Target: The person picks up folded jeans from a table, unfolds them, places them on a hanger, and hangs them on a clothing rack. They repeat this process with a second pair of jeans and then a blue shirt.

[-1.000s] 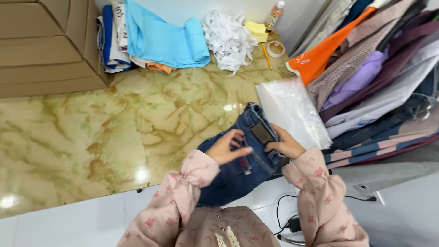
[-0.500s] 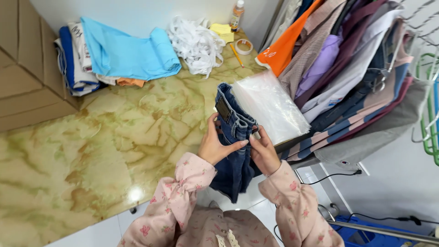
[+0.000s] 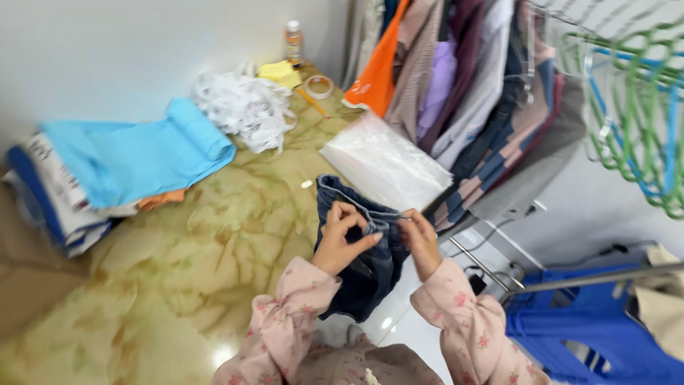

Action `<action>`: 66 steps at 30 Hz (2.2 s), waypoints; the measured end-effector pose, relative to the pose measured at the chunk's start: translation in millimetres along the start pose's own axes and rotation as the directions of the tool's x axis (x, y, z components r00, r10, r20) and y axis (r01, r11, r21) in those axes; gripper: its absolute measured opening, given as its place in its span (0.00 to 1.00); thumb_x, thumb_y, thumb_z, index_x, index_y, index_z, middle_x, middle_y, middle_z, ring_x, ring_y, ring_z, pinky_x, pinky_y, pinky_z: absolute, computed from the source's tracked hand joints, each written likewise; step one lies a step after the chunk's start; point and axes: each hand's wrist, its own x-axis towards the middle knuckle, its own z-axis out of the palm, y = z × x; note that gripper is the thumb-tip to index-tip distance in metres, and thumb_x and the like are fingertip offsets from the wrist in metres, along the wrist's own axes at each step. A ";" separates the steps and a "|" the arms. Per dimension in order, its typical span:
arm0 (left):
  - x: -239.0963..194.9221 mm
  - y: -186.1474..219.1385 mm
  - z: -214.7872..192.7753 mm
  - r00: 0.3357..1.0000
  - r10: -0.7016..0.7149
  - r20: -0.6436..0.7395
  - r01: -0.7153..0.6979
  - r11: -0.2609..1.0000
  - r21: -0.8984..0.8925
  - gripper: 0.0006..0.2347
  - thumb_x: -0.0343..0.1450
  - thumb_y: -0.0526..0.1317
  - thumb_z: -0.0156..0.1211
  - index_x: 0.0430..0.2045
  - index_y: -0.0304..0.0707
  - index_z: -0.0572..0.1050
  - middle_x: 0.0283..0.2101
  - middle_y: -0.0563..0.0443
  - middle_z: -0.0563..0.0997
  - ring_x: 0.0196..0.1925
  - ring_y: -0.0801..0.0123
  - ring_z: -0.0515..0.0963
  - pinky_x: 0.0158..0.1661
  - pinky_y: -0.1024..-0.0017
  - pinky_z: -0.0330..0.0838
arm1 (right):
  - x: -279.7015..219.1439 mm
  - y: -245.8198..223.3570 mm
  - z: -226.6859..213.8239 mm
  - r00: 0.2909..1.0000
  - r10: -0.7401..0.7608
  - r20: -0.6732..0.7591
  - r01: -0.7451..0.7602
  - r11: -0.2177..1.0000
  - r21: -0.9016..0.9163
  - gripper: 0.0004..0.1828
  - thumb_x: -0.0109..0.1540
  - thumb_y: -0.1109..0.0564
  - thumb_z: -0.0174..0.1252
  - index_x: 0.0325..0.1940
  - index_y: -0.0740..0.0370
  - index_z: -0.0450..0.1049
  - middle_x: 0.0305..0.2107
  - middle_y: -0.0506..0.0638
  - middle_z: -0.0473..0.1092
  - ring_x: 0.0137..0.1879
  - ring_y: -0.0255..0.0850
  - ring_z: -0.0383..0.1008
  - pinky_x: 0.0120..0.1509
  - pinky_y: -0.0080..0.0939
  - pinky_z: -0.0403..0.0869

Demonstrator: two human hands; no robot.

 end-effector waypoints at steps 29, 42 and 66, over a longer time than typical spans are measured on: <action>148.2 -67.3 122.2 1.000 0.007 0.008 -0.003 0.887 -0.461 0.01 0.78 0.33 0.52 0.39 0.40 0.68 0.21 0.54 0.78 0.21 0.81 0.75 0.24 0.83 0.72 | 70.0 -171.9 -288.0 0.843 -0.447 -0.299 0.317 0.862 -0.396 0.27 0.64 0.68 0.43 0.66 0.52 0.67 0.27 0.45 0.62 0.31 0.29 0.63 0.38 0.25 0.66; 135.8 -65.8 141.2 0.991 -0.046 -0.129 -0.008 0.922 -0.387 0.01 0.77 0.34 0.54 0.38 0.40 0.70 0.21 0.54 0.78 0.20 0.81 0.73 0.21 0.84 0.69 | 165.8 -124.7 -312.7 0.929 -0.327 -0.175 0.267 0.917 -0.297 0.18 0.73 0.41 0.48 0.61 0.51 0.59 0.32 0.50 0.71 0.34 0.34 0.68 0.42 0.32 0.67; 108.0 -41.7 134.4 0.983 -0.073 -0.171 0.010 0.939 -0.344 0.02 0.76 0.35 0.56 0.37 0.39 0.70 0.20 0.53 0.79 0.19 0.80 0.73 0.21 0.83 0.69 | 147.9 -110.6 -287.2 0.829 -0.452 -0.330 0.418 0.892 -0.170 0.29 0.73 0.50 0.51 0.75 0.49 0.49 0.39 0.52 0.71 0.43 0.36 0.74 0.49 0.30 0.73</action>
